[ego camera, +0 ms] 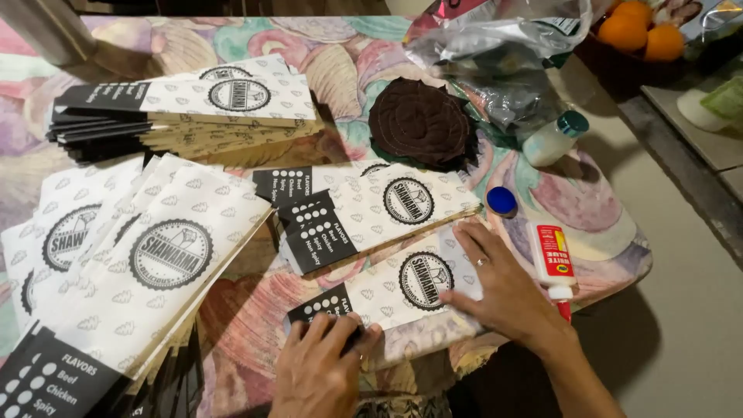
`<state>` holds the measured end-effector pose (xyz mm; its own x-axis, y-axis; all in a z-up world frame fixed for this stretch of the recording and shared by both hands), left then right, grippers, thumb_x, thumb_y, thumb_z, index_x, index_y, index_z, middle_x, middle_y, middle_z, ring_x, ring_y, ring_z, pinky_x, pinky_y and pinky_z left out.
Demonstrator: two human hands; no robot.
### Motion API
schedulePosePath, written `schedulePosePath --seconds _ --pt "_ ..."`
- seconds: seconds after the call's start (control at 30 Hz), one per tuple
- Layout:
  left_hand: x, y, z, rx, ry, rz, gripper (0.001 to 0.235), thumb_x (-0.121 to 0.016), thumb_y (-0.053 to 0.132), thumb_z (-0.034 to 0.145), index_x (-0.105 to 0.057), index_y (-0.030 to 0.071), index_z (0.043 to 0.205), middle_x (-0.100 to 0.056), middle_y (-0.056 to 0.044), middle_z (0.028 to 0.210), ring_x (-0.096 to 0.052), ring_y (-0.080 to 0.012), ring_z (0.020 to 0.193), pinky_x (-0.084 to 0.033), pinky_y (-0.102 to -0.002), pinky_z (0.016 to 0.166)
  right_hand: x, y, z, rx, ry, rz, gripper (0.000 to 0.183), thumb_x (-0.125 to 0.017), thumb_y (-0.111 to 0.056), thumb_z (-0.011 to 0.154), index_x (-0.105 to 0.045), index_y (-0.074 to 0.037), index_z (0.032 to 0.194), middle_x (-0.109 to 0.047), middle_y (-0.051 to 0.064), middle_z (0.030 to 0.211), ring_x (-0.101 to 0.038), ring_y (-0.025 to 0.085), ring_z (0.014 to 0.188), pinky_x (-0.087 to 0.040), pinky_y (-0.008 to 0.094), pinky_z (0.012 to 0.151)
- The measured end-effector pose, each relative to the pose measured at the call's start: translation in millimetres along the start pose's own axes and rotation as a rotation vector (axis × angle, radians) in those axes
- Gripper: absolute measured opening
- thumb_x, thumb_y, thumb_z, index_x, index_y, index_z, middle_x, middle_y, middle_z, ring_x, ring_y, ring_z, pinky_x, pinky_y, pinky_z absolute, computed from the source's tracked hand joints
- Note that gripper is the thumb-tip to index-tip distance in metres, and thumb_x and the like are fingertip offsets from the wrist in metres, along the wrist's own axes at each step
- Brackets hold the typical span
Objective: The person is applying glue to the flaps of paper bags and folding them to complete the assembly process.
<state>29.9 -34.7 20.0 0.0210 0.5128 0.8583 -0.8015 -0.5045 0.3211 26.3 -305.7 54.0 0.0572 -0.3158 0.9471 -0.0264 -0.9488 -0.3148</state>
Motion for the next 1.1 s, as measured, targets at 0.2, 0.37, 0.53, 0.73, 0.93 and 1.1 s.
schedulePosePath --seconds 0.2,0.37,0.53,0.73,0.93,1.1 --pt "-1.0 46.1 60.1 -0.012 0.331 -0.099 0.026 -0.069 0.011 0.084 -0.068 -0.008 0.102 -0.056 -0.029 0.130 -0.055 -0.0462 0.110 -0.046 -0.056 0.096 -14.0 4.3 -3.1 0.315 0.162 -0.364 0.113 -0.062 -0.070 0.086 -0.022 0.008 0.157 -0.024 0.023 0.166 -0.016 0.036 0.157 -0.010 0.052 0.127" --pt "-47.6 33.6 42.9 0.304 0.067 0.286 0.070 -0.025 0.039 0.100 -0.019 0.000 0.158 -0.013 -0.020 0.169 -0.008 -0.0359 0.160 -0.002 -0.056 0.131 -8.4 -5.3 0.6 0.192 0.018 -0.299 0.113 -0.053 -0.073 0.089 -0.007 0.000 0.162 -0.007 0.018 0.171 -0.002 0.029 0.158 0.001 0.049 0.124" --pt "-5.9 10.2 1.6 0.432 -0.720 0.184 0.058 -0.031 0.043 0.107 -0.060 -0.002 0.128 0.016 -0.031 0.172 0.020 -0.0533 0.156 0.016 -0.066 0.118 -12.7 0.0 -0.1 0.169 0.004 -0.295 0.113 -0.054 -0.071 0.089 -0.005 -0.002 0.163 -0.006 0.015 0.171 0.000 0.027 0.158 0.002 0.049 0.123" --pt "12.1 -5.2 -35.2 0.493 0.122 0.528 0.098 -0.026 0.069 0.096 -0.018 -0.004 0.161 -0.019 -0.023 0.169 -0.013 -0.0383 0.160 -0.009 -0.050 0.132 -2.9 -0.7 -0.6 0.170 -0.012 -0.256 0.111 -0.053 -0.069 0.091 -0.004 -0.001 0.163 -0.004 0.015 0.172 0.000 0.026 0.158 0.001 0.051 0.123" --pt "-4.4 27.2 2.7 0.249 0.068 0.419 0.137 -0.037 0.103 0.081 -0.007 -0.004 0.162 -0.028 -0.024 0.156 -0.023 -0.0427 0.148 -0.007 -0.061 0.125 21.2 -9.3 34.5 -0.007 0.167 -0.256 0.079 -0.064 -0.069 0.082 -0.057 -0.018 0.141 -0.047 0.014 0.142 -0.040 0.031 0.134 -0.035 0.055 0.114" --pt "-11.1 43.4 -5.7 -0.087 0.191 0.229 0.049 -0.050 0.008 0.102 -0.045 -0.007 0.149 -0.066 -0.029 0.129 -0.063 -0.0446 0.122 -0.054 -0.055 0.096 8.2 -36.5 71.0 0.486 0.308 -0.191 0.045 -0.067 -0.018 0.095 -0.063 -0.012 0.139 -0.058 0.012 0.147 -0.046 0.035 0.144 -0.035 0.051 0.118"
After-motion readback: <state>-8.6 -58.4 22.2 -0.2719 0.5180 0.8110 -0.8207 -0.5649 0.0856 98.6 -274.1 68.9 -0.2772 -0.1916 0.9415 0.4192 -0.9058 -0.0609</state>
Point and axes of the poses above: each hand's wrist, its own z-axis towards the middle knuckle, its own x-axis out of the back of the hand, y = z × x, the point moved 5 cm from there along z, towards the middle knuckle
